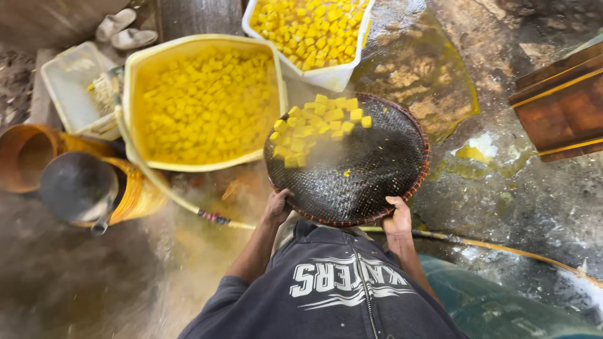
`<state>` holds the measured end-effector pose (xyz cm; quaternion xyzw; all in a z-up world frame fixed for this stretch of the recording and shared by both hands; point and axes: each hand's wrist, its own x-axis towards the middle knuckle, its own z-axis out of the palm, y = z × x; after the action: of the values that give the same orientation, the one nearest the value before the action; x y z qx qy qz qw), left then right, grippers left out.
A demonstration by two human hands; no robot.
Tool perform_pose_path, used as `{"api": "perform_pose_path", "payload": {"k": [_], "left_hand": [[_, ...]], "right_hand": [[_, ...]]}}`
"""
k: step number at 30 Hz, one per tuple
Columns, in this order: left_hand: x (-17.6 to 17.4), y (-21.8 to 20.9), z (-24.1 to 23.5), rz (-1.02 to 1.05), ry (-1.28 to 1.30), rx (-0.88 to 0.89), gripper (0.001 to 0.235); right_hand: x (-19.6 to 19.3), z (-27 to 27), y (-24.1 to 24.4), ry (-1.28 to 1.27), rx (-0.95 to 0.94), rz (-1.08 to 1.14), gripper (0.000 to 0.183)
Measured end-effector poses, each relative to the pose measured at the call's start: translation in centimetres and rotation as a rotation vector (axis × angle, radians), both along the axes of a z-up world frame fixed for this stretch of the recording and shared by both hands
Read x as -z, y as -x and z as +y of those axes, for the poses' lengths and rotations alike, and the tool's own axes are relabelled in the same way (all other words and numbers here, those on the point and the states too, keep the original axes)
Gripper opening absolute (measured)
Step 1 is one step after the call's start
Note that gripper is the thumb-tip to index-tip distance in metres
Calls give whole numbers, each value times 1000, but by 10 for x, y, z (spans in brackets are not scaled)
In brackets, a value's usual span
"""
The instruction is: The person repeatedly scoops steaming yellow cubed cassava from a large cauldron using a woven basket strainer and transfers the pieces into nearby white plastic bins. The process is repeated multiple times to move the cooked cassava from the pot to the bins.
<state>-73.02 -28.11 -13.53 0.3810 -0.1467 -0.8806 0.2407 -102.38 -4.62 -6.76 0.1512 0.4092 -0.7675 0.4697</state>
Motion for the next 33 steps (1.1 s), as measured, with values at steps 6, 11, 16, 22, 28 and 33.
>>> {"api": "perform_pose_path", "payload": {"k": [6, 11, 16, 22, 28, 33], "left_hand": [[14, 118, -117, -93, -151, 181, 30], [-7, 196, -214, -687, 549, 349, 62], [-36, 275, -288, -616, 1030, 725, 87], [-49, 388, -302, -338, 1243, 745, 101], [-26, 444, -354, -655, 1105, 810, 97], [-19, 476, -409, -663, 989, 643, 39]], "right_hand": [[-3, -113, 86, -22, 84, 36, 41], [-8, -202, 159, 2, 137, 25, 38], [-7, -308, 219, -37, 59, 83, 31], [2, -472, 300, -224, 83, 147, 21], [17, -592, 310, -681, -233, 741, 22], [3, -656, 328, -597, -516, 918, 29]]}}
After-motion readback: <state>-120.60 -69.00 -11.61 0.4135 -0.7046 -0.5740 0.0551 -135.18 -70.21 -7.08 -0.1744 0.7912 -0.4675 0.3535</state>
